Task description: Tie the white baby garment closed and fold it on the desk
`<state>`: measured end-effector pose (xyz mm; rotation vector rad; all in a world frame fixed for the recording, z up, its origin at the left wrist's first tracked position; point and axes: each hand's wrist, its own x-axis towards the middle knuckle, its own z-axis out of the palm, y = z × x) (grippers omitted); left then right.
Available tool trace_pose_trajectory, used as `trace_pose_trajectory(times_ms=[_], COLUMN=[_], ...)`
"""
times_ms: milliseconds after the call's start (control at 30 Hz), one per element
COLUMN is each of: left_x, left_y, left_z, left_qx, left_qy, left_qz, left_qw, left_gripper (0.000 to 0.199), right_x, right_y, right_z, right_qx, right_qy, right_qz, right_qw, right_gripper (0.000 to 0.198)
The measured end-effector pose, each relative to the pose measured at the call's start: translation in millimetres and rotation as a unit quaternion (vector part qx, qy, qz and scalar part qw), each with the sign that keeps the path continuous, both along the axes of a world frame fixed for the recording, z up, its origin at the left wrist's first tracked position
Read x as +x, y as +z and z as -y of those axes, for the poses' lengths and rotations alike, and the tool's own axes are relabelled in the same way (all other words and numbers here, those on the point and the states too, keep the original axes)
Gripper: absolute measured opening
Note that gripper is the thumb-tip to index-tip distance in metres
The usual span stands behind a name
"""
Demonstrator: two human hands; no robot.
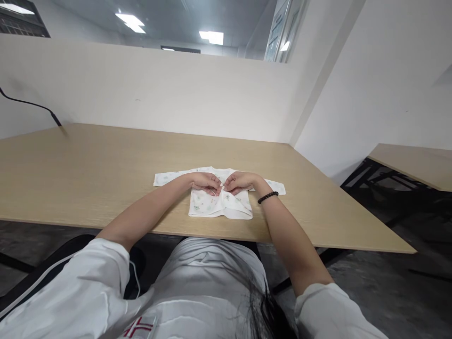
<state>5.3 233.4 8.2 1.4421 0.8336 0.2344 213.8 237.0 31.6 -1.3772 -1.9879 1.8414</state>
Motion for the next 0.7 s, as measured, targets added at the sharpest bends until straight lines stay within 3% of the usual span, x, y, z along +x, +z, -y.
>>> trace_pose_trajectory(times_ms=[200,333,400,533,600,700], left_x=[-1.5,-6.5,-8.8,-11.3,-13.1,-17.6], left_y=[4.7,3.8,2.2,-3.9,-8.0,-13.0], left_z=[0.4,-5.8,-9.6,-14.4,-14.9,-14.8], left_qx=[0.069,0.191,0.288,0.478,0.51,0.487], left_qy=[-0.021,-0.02,0.027,0.139,0.139,0.127], left_qz=[-0.051,-0.096,-0.101,-0.117,-0.147,-0.213], left_qw=[0.996,0.977,0.952,0.86,0.836,0.837], left_gripper=[0.033,0.038,0.038,0.042,0.051,0.064], right_x=[-0.7,4.2,3.9,-5.3,-7.7,-2.1], right_y=[2.3,11.6,14.1,13.4,13.7,17.7], right_z=[3.0,8.0,11.1,17.2,19.1,19.2], right_qx=[0.037,0.059,0.053,0.05,0.054,0.071], right_qy=[0.023,0.133,0.21,0.303,0.309,0.29], right_qz=[0.039,0.105,0.122,0.142,0.138,0.086], right_qw=[0.998,0.984,0.969,0.941,0.939,0.951], right_gripper=[0.038,0.043,0.044,0.041,0.037,0.032])
